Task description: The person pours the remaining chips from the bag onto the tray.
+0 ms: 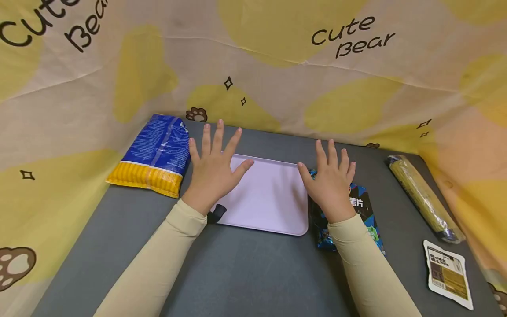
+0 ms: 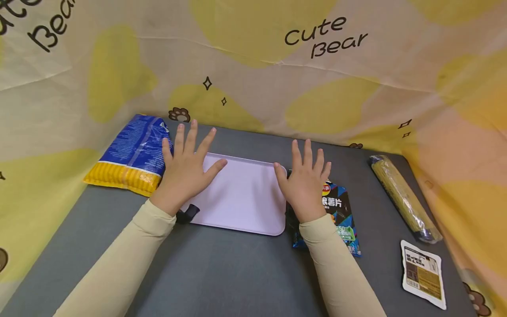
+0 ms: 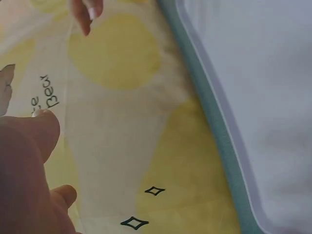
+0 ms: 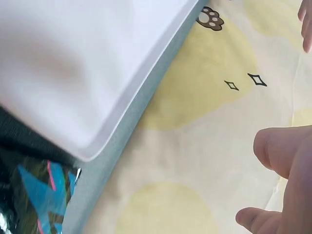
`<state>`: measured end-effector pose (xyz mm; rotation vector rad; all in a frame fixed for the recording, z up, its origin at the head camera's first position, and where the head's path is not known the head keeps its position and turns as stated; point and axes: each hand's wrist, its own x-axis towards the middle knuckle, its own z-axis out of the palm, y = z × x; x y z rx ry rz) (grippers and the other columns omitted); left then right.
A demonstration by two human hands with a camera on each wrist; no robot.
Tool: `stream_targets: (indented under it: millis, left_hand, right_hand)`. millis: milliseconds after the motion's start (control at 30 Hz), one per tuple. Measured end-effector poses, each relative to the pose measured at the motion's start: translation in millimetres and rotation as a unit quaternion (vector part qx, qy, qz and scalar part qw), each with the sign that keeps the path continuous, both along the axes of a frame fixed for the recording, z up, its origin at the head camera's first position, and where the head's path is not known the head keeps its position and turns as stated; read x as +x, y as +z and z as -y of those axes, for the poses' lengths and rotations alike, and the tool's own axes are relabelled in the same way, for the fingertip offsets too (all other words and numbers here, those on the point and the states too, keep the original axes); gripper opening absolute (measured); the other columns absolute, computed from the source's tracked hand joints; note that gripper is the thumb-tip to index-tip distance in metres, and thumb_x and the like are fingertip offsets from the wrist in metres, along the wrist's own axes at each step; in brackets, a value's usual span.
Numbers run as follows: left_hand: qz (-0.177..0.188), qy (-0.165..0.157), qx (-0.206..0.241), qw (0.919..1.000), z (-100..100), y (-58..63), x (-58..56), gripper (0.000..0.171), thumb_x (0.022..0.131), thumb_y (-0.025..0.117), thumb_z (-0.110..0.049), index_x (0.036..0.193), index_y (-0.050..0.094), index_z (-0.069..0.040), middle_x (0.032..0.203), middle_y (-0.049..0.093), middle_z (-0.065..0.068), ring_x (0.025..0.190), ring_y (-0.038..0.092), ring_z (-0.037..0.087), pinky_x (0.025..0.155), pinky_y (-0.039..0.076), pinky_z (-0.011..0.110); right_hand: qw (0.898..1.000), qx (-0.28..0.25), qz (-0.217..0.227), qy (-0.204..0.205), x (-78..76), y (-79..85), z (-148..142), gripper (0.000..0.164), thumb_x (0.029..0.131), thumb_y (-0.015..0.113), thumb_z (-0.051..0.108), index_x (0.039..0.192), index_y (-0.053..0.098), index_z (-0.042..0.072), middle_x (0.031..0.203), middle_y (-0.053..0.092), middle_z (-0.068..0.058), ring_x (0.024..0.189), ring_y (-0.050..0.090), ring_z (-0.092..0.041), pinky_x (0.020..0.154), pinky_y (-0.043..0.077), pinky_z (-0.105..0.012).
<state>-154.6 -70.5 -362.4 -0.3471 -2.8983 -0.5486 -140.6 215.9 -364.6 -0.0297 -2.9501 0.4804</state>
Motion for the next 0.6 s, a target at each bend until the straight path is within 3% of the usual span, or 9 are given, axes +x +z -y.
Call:
stream_targets:
  millis: [167,367,600]
  left_hand:
    - [0.041,0.001,0.019,0.999,8.9,4.5,9.0,0.086,0.102,0.045,-0.072,0.172,0.013,-0.034,0.176,-0.016,0.007,0.16,-0.02,0.037,0.118,-0.018,0.07]
    - [0.103,0.005,0.035,0.994,22.1,-1.0,23.5,0.087,0.102,0.043,-0.073,0.172,0.009,-0.034,0.176,-0.017,0.01,0.159,-0.02,0.041,0.117,-0.013,0.076]
    - [0.166,-0.004,0.043,0.9852,31.3,-5.8,41.4,0.09,0.101,0.055,-0.066,0.172,0.012,-0.031,0.176,-0.015,0.013,0.156,-0.022,0.049,0.113,-0.014,0.081]
  right_hand:
    - [1.0,0.002,-0.004,-0.003,9.7,4.1,-10.6,0.086,0.106,0.05,0.06,0.172,0.014,0.02,0.178,0.0,-0.014,0.158,-0.003,-0.052,0.119,-0.004,-0.076]
    - [1.0,-0.004,-0.01,-0.002,25.9,9.3,-22.7,0.085,0.107,0.049,0.06,0.172,0.014,0.02,0.178,0.001,-0.013,0.158,-0.003,-0.052,0.119,-0.006,-0.077]
    - [1.0,0.007,0.001,-0.01,46.7,11.7,-36.3,0.084,0.106,0.053,0.055,0.172,0.016,0.02,0.177,0.002,-0.017,0.156,-0.002,-0.056,0.117,-0.008,-0.078]
